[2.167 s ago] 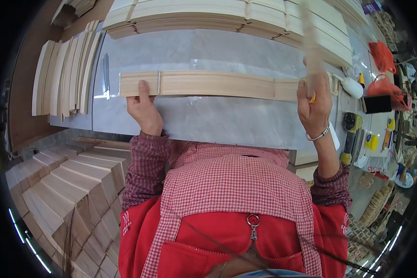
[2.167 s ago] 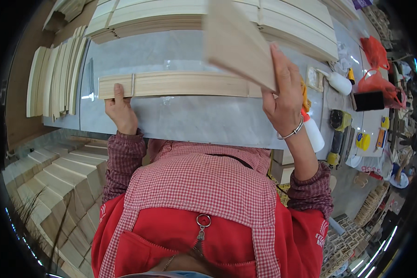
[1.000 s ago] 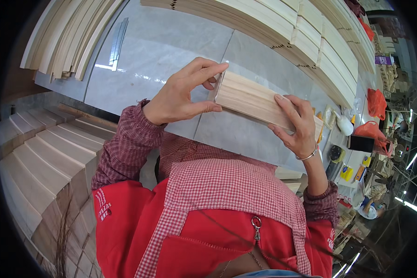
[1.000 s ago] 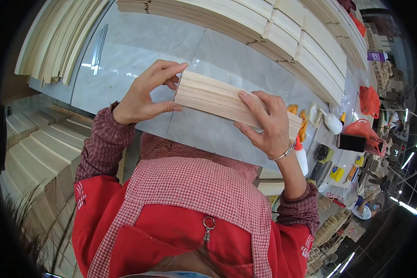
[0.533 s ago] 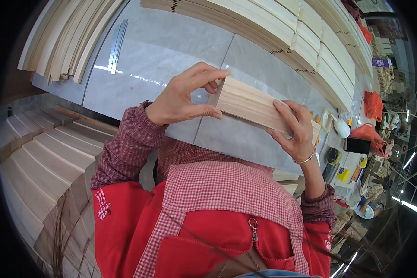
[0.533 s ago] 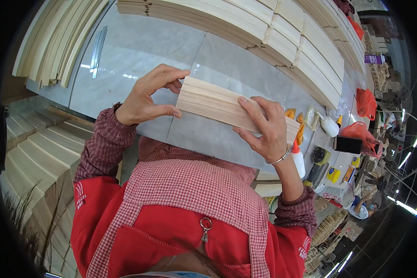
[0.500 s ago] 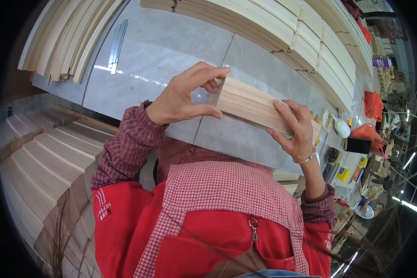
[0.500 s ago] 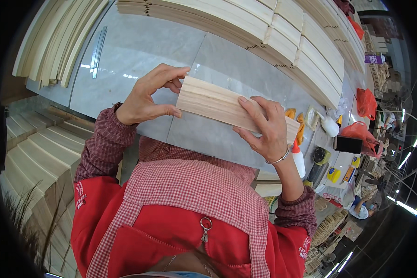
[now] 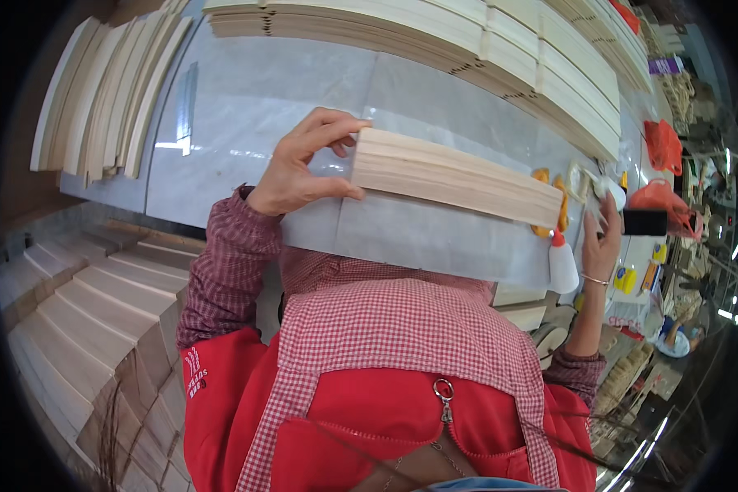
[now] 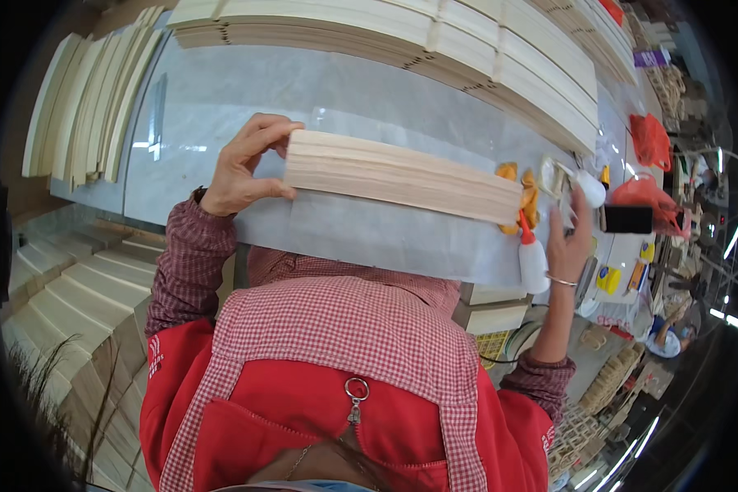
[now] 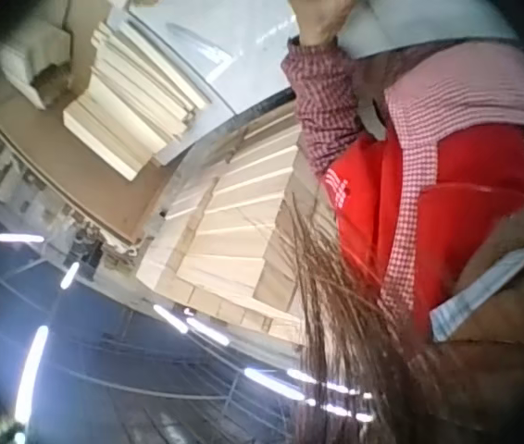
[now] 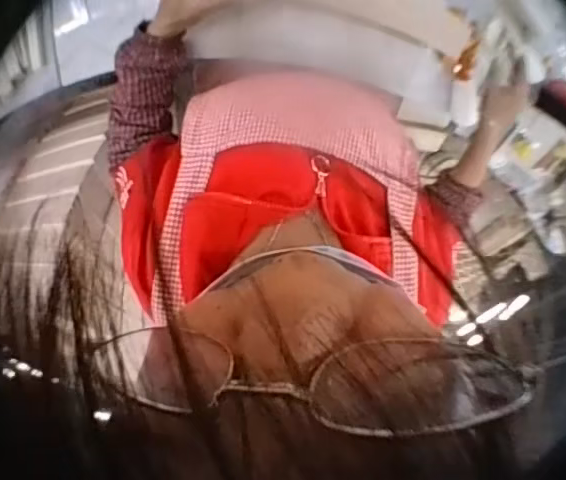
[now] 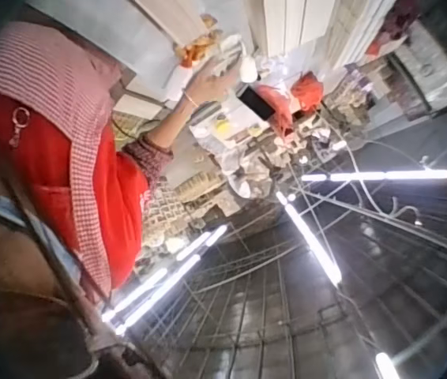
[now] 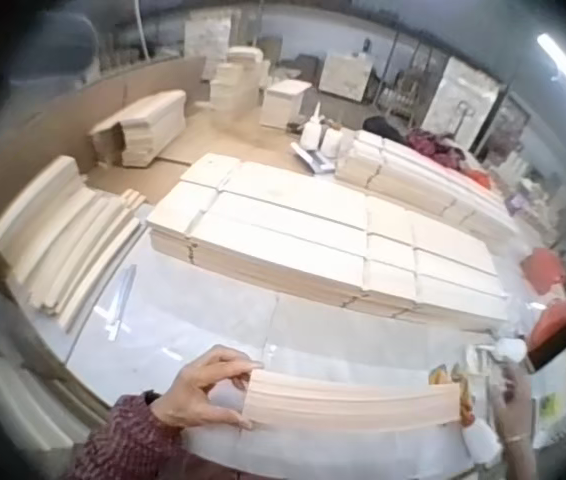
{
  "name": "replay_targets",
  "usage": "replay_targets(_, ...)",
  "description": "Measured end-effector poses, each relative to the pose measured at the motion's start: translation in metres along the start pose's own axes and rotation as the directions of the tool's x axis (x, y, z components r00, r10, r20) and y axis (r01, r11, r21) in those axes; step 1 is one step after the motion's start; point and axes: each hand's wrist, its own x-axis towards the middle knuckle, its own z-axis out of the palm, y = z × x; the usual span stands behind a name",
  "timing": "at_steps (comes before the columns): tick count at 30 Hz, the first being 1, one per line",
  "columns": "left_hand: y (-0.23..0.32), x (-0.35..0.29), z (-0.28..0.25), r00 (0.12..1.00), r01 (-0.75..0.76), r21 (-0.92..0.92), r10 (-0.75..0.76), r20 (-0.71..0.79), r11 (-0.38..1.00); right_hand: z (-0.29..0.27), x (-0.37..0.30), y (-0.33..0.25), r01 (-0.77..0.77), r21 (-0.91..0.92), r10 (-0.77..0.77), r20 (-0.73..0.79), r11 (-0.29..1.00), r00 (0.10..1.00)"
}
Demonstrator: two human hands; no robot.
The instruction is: Assembling wooden boxes using wood glue and a pneumatic nail gun in a factory setting.
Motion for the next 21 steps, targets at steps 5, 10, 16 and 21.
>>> replay_targets(5,0.0,0.001,-0.001,1.0,0.027,0.032,-0.028,0.003,0.999,-0.045,-0.073,0.208,-0.334,-0.428,0.361,-0.018,0.84,0.932)
replay_targets(10,-0.001,-0.004,-0.002,0.999,0.03,0.065,-0.028,-0.019,0.997,-0.02,-0.05,0.142,-0.538,-0.662,0.548,-0.224,0.521,0.806)
replay_targets(16,-0.004,-0.002,-0.001,1.0,0.007,0.043,-0.007,-0.006,0.999,-0.035,-0.063,0.226,-0.475,-0.394,0.463,-0.132,0.787,0.876)
replay_targets(21,-0.008,-0.006,-0.002,0.999,0.012,0.009,-0.012,-0.046,1.0,-0.077,-0.032,0.117,-0.612,-0.121,0.617,0.009,0.782,0.787)
